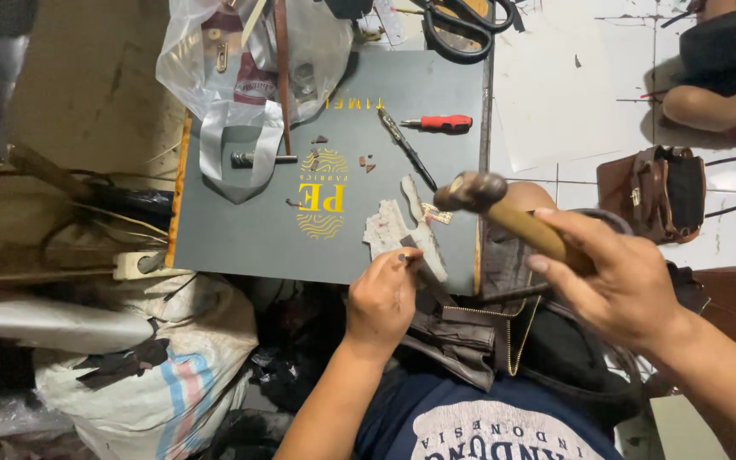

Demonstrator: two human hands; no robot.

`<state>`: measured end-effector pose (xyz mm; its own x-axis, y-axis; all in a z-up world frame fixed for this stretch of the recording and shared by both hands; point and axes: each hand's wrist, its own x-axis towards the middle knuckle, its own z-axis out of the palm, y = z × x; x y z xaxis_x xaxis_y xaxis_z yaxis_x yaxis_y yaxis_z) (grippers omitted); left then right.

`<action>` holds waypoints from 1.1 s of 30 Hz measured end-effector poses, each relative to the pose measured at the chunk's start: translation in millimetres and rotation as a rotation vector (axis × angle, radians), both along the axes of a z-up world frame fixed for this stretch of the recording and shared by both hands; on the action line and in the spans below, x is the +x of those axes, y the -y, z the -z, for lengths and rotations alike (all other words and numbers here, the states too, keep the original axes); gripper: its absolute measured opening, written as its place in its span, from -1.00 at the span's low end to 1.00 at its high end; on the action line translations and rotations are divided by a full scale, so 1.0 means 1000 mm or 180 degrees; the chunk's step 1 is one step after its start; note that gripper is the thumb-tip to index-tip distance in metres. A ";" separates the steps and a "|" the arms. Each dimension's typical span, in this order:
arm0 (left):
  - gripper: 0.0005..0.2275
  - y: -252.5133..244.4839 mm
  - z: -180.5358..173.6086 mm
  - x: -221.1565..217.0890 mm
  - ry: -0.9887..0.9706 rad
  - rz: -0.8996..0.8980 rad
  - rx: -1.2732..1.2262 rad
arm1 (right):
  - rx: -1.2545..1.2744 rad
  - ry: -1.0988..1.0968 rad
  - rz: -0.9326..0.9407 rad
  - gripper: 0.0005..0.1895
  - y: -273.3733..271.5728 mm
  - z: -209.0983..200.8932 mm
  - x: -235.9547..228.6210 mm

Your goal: Assembling hardware onto a leather bag using a hammer

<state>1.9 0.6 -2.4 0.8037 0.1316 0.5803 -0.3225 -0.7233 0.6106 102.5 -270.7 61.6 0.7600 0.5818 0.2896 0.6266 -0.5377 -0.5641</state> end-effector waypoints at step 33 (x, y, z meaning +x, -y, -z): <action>-0.91 0.004 -0.012 -0.001 -0.0345 -0.0070 -0.0210 | -0.0126 -0.0235 -0.0270 -0.43 -0.010 0.010 -0.065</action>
